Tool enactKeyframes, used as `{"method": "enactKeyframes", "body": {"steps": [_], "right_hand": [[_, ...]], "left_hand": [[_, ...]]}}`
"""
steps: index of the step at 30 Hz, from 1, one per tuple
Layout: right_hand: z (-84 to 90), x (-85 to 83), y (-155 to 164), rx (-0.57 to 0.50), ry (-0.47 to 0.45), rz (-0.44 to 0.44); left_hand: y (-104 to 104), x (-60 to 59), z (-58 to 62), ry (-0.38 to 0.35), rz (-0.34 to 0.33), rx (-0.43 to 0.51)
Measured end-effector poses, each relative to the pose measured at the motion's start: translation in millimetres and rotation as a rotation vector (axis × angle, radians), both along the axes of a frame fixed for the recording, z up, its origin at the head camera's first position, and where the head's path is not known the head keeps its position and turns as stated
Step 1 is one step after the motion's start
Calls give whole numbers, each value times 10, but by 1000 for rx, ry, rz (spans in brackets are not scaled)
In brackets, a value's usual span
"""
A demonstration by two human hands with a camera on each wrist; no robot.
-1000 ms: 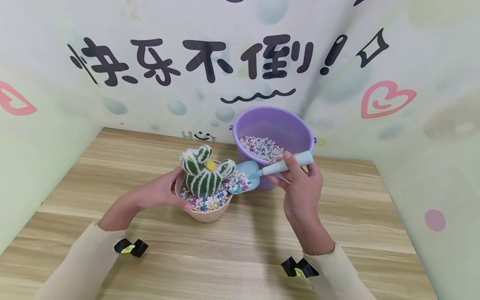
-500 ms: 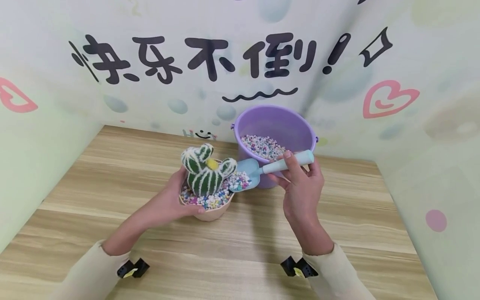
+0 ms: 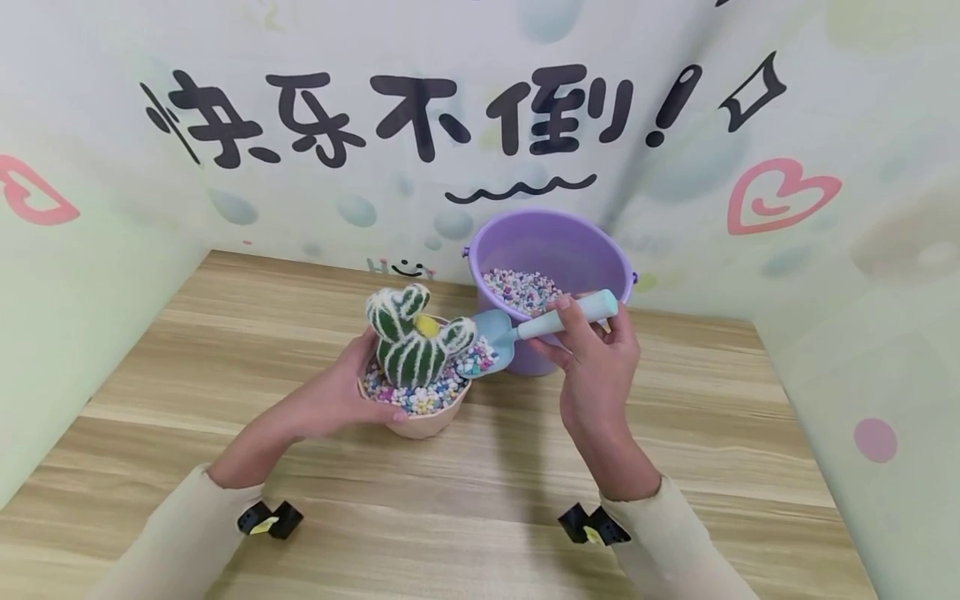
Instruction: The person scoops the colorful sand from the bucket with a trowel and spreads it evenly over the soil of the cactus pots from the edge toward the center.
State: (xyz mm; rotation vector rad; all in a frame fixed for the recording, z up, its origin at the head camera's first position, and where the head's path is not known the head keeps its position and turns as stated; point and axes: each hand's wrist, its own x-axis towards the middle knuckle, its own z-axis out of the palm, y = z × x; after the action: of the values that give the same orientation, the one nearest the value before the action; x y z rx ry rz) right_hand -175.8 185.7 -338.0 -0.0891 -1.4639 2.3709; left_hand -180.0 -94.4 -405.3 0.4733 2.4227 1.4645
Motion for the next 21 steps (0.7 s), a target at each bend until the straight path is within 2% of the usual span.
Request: {"method": "enactKeyframes", "body": {"steps": [9,15,21], "right_hand": [[13,-15,-20,27,25,-3],[12,-29,-30,23,46,8],[24,-41,-49,23,69,17]], "left_hand": [[-54,-113,-23,-23,-69,84],[-86,-144,0,-89,-84,86],[-122,-208,8,-128,-133,149]]}}
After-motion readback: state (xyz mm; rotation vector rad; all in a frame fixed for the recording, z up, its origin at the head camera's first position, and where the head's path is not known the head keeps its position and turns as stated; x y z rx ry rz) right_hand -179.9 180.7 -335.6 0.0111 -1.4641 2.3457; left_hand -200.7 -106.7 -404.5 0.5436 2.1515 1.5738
